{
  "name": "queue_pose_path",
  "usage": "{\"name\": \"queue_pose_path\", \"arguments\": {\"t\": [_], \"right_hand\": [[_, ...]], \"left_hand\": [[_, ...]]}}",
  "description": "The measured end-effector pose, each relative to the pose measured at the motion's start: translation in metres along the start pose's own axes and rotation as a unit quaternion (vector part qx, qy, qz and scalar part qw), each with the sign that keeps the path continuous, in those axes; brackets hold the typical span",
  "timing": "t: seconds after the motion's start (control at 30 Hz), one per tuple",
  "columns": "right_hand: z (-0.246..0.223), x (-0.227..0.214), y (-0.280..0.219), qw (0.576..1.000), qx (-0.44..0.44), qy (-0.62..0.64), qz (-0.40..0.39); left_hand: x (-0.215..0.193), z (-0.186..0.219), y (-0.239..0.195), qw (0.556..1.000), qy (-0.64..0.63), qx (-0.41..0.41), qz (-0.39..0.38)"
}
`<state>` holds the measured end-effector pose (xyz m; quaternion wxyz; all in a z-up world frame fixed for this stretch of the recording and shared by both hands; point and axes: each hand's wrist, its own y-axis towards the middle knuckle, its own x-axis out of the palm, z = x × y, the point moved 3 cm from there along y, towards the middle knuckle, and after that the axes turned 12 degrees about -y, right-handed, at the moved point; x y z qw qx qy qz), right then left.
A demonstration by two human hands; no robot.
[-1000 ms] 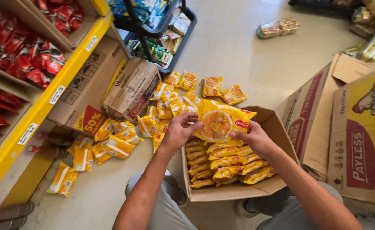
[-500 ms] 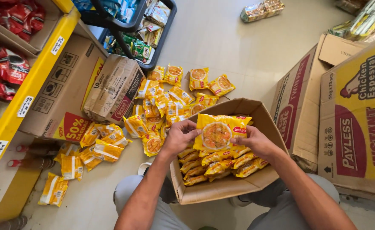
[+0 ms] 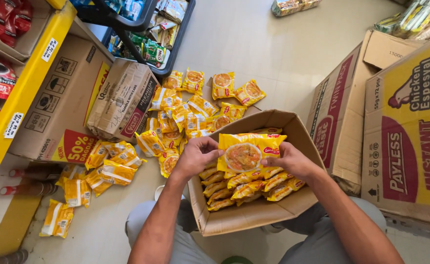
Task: Pack individual instant noodle packets into a cardboard box on the floor.
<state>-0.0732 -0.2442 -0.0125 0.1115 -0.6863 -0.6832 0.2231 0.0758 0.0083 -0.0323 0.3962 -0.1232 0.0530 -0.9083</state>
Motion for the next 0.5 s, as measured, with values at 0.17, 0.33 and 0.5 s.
{"name": "queue_pose_path", "arguments": {"t": [0.17, 0.33, 0.5], "right_hand": [[0.016, -0.003, 0.007, 0.999, 0.012, -0.034, 0.009], [0.018, -0.003, 0.005, 1.0, -0.005, -0.026, 0.002], [0.018, -0.001, 0.008, 0.997, -0.073, -0.021, -0.017]], "left_hand": [[0.003, 0.01, -0.002, 0.999, -0.033, 0.03, -0.001], [0.004, 0.007, -0.004, 0.999, -0.04, 0.003, 0.008], [0.01, 0.01, -0.008, 0.999, -0.041, 0.021, 0.007]]}}
